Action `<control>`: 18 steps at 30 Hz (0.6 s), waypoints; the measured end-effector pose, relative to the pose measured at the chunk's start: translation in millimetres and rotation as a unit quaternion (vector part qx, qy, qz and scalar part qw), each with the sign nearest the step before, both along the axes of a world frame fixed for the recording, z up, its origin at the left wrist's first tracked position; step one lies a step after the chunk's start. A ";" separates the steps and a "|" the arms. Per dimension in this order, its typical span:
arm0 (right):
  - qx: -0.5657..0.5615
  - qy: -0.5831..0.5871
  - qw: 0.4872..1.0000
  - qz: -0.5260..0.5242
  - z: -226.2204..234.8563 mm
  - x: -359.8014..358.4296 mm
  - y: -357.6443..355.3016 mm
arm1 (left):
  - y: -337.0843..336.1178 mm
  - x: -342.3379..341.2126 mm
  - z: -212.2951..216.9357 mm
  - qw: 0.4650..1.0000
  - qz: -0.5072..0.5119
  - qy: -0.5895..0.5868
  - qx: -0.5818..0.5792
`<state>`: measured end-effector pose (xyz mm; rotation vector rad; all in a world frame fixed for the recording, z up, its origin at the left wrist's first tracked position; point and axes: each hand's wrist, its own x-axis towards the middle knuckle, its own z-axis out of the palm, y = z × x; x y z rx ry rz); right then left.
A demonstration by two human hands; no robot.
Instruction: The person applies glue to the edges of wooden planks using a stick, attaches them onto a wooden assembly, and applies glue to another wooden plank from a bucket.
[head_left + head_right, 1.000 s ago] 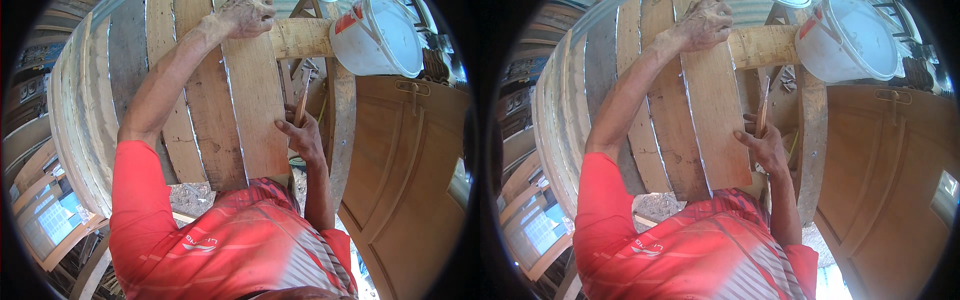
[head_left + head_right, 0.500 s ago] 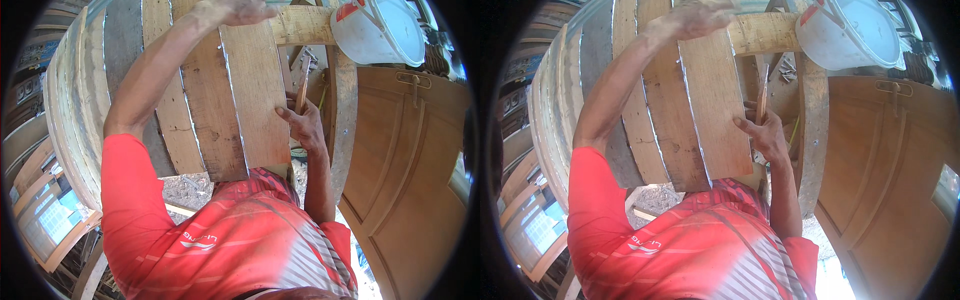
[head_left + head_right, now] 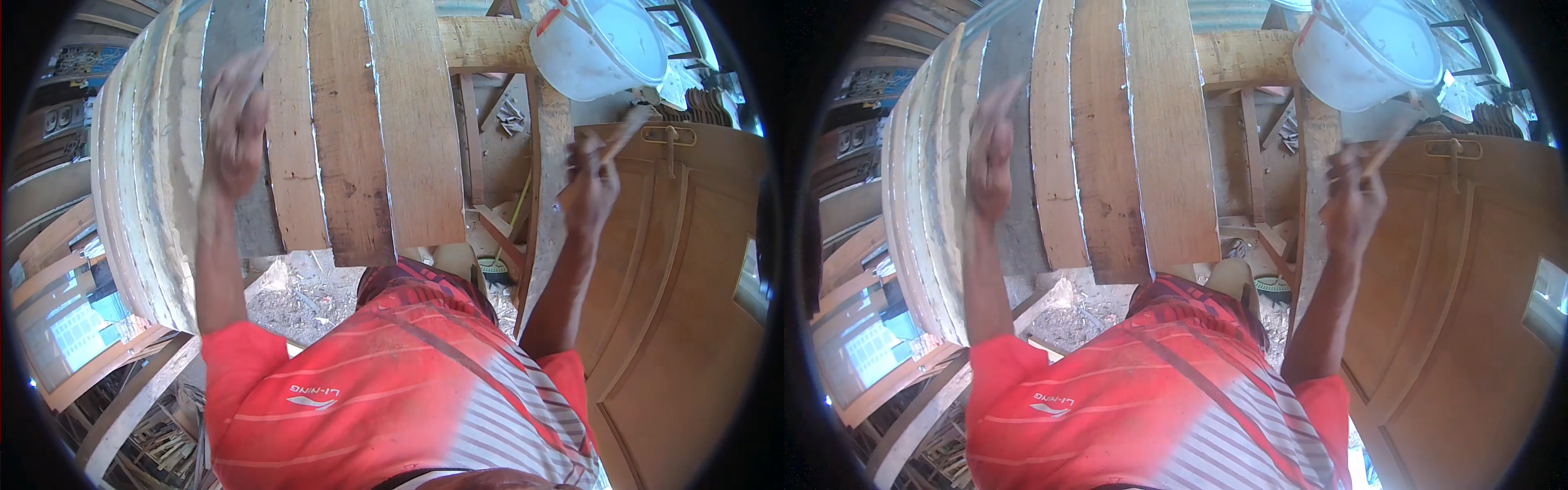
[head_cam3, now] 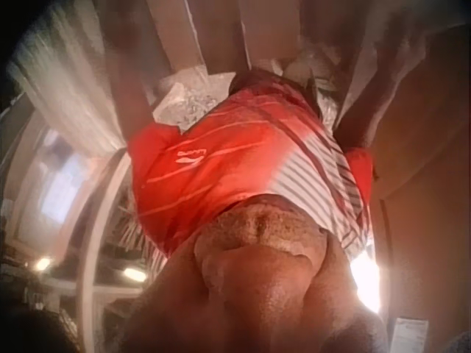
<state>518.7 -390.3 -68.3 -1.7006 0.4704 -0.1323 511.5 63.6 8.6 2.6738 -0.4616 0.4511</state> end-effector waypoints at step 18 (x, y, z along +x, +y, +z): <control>-0.083 -0.260 0.962 -0.010 18.7 33.9 2.1 | -186.4 -295.0 -124.6 0.771 0.202 0.360 -0.484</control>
